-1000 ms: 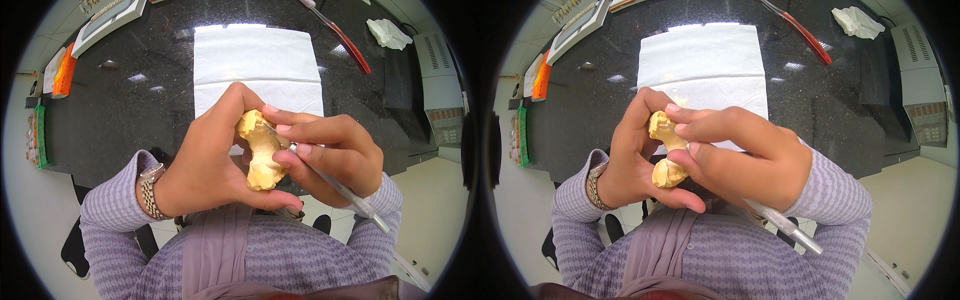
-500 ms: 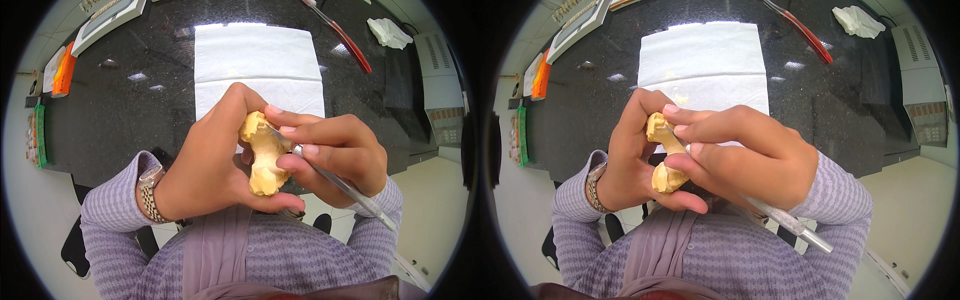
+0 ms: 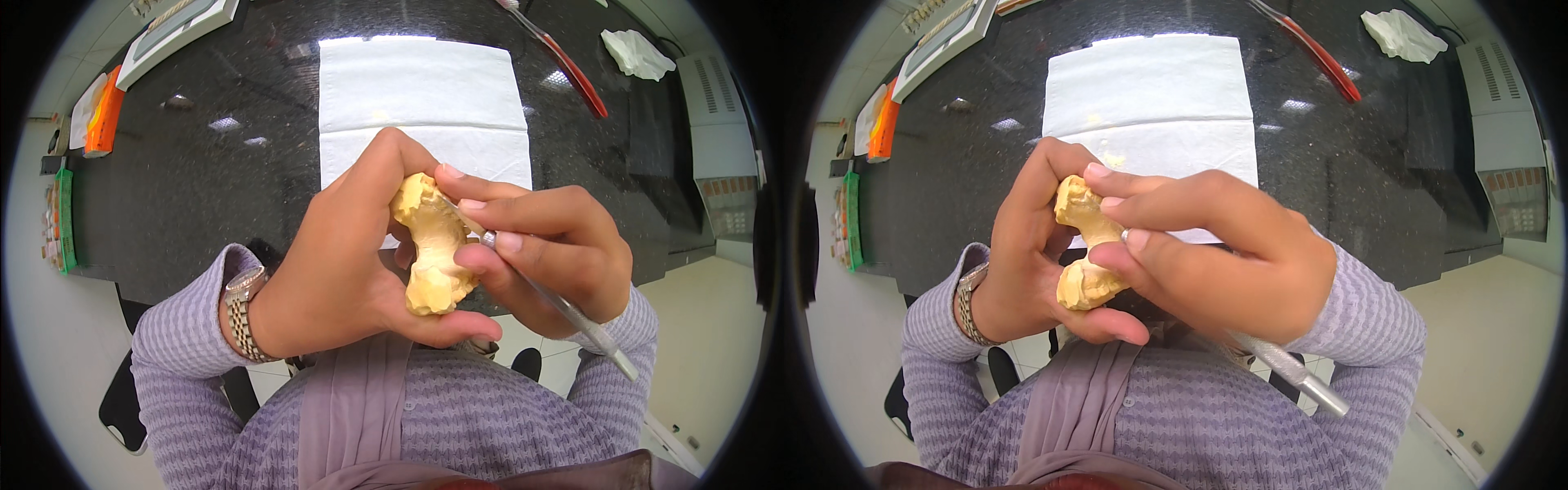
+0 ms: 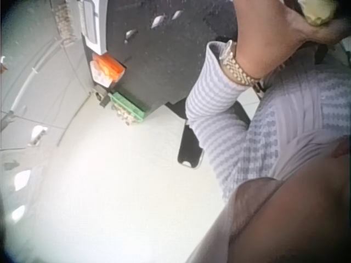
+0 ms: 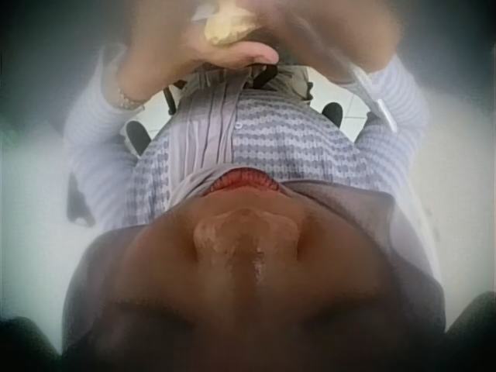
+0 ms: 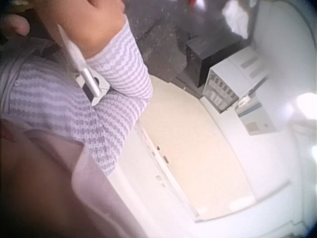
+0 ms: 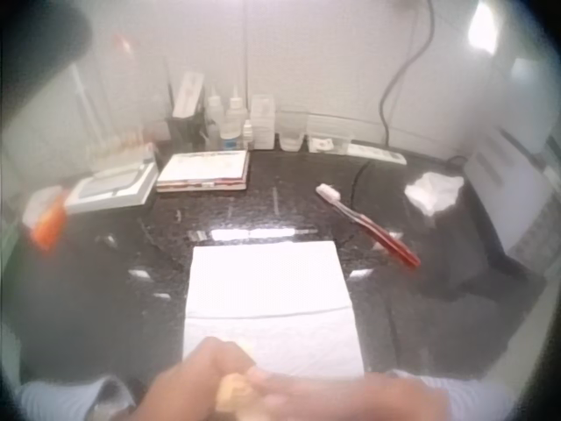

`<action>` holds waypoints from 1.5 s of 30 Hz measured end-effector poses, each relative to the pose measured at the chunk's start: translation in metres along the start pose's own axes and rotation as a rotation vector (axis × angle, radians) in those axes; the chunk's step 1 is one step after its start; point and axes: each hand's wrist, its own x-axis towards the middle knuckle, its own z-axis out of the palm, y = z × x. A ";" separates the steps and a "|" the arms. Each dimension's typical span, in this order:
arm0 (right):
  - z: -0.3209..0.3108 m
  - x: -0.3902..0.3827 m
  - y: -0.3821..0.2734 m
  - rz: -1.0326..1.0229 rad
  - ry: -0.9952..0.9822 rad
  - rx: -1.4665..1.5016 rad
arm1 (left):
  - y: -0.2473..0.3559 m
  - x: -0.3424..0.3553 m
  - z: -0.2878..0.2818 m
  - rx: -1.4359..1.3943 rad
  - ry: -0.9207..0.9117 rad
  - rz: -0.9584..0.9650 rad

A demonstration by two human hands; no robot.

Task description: The person holds a yellow dental model and uses a metal sculpting tool to carve and refine its surface. They then use a red toothbrush to brush the model before resuming sculpting with the metal tool.

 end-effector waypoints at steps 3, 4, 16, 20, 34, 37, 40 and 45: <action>0.000 0.002 -0.002 0.028 -0.009 -0.006 | -0.003 0.000 0.000 0.024 0.005 0.025; -0.001 0.003 -0.003 0.045 -0.022 -0.019 | -0.004 0.000 0.000 0.034 0.007 0.027; -0.001 0.003 -0.001 0.094 0.012 0.026 | -0.003 0.001 0.001 0.061 0.020 0.027; 0.000 0.005 -0.001 0.089 -0.003 0.010 | -0.005 0.000 0.000 0.028 0.022 -0.012; -0.002 0.003 0.000 0.120 0.006 0.049 | -0.003 0.000 0.000 0.026 0.020 -0.068; 0.000 0.003 0.001 0.102 0.032 0.053 | 0.000 0.002 0.000 -0.005 0.007 -0.086; -0.002 0.004 0.000 0.105 0.013 0.021 | -0.006 0.001 0.000 0.078 0.013 0.000; -0.002 0.004 0.002 0.098 0.018 0.032 | -0.003 0.002 -0.002 0.044 0.003 -0.043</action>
